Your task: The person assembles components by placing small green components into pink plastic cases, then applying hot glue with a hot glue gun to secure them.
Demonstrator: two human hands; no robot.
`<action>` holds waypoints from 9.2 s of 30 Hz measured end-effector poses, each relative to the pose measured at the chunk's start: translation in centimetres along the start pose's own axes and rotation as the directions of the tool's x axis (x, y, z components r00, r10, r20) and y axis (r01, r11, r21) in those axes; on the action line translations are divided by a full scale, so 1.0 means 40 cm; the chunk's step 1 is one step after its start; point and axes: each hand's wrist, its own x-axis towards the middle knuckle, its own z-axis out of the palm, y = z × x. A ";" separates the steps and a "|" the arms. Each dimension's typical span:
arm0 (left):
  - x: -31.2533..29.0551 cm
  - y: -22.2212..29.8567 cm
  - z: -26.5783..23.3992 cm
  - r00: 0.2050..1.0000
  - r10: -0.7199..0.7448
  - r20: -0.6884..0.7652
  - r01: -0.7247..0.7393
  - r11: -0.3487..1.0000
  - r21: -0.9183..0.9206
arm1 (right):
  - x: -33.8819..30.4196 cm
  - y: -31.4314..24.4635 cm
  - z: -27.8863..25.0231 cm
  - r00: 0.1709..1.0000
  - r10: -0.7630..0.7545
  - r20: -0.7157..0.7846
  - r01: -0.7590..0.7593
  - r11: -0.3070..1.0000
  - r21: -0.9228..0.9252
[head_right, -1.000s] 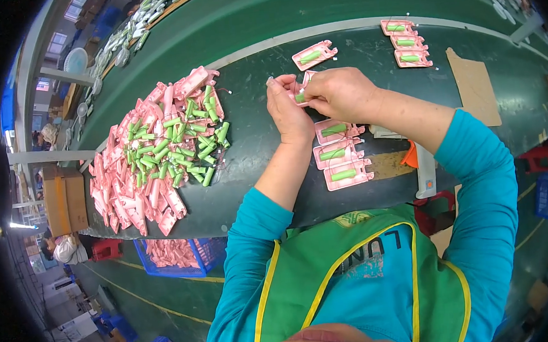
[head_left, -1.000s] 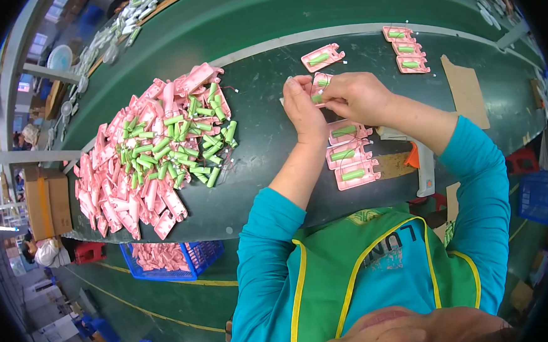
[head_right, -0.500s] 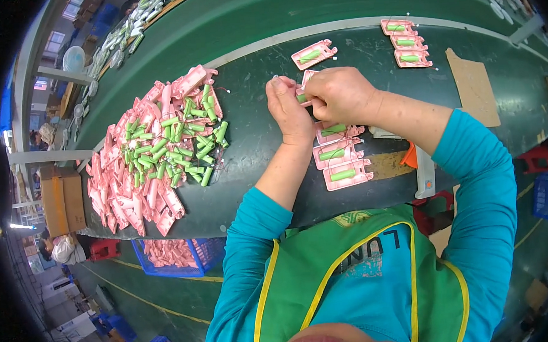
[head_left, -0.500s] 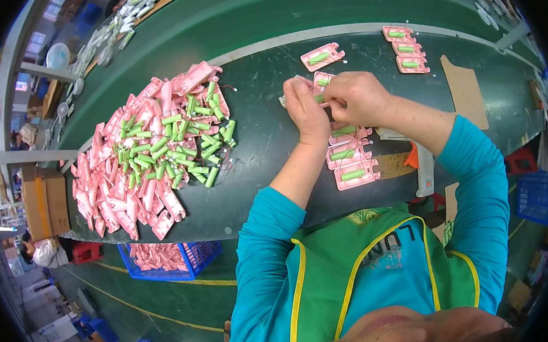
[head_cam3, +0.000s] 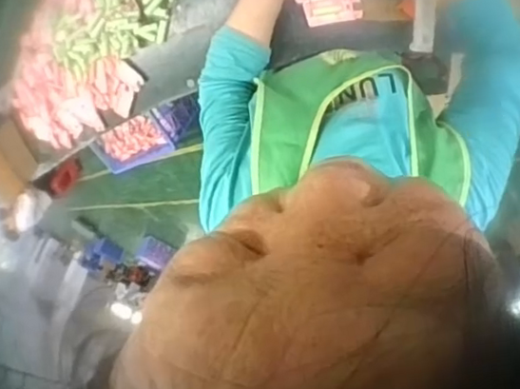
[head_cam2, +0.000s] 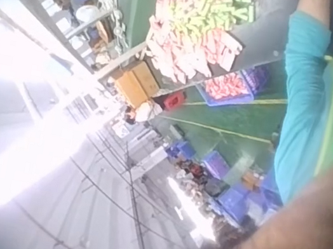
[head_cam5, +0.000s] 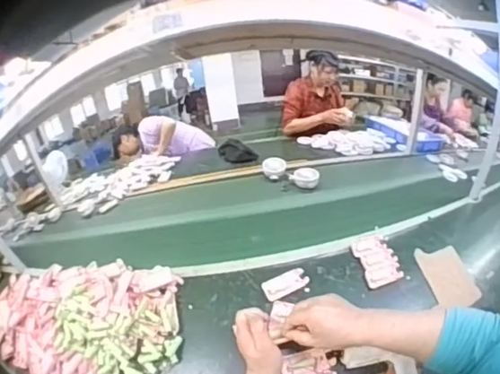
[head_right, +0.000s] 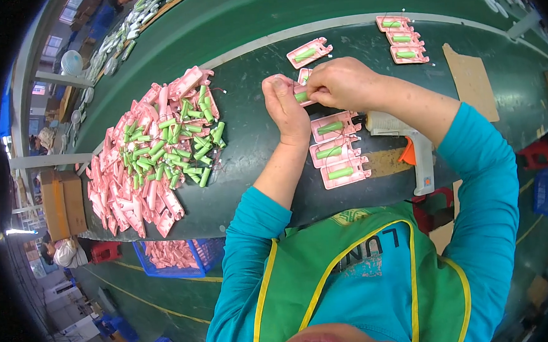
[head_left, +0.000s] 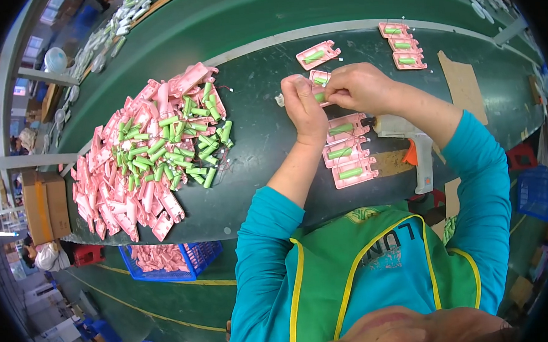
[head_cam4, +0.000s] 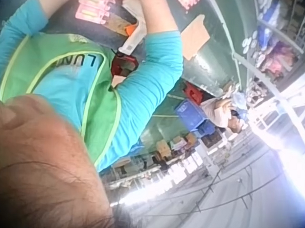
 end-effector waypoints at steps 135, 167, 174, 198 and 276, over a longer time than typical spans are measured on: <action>0.024 -0.040 -0.001 0.998 -0.057 -0.031 0.056 0.998 -0.028 | -0.023 0.021 -0.029 0.976 -0.099 -0.195 0.065 0.983 -0.172; 0.026 -0.041 -0.009 0.999 -0.042 -0.014 0.041 0.997 -0.068 | -0.040 0.026 -0.048 0.965 0.211 -0.155 -0.236 0.959 -0.159; 0.017 -0.039 -0.007 0.997 -0.075 -0.008 0.074 0.992 -0.100 | -0.045 -0.016 -0.007 0.941 -0.267 -0.210 0.200 0.935 -0.292; 0.020 -0.024 -0.005 0.995 -0.100 -0.013 0.100 0.994 -0.040 | -0.022 -0.004 -0.011 0.935 -0.247 -0.255 0.172 0.944 -0.283; 0.013 0.028 -0.084 0.673 -0.342 0.656 -0.247 0.732 0.635 | -0.037 0.065 0.044 0.955 0.019 0.297 0.061 0.965 -0.256</action>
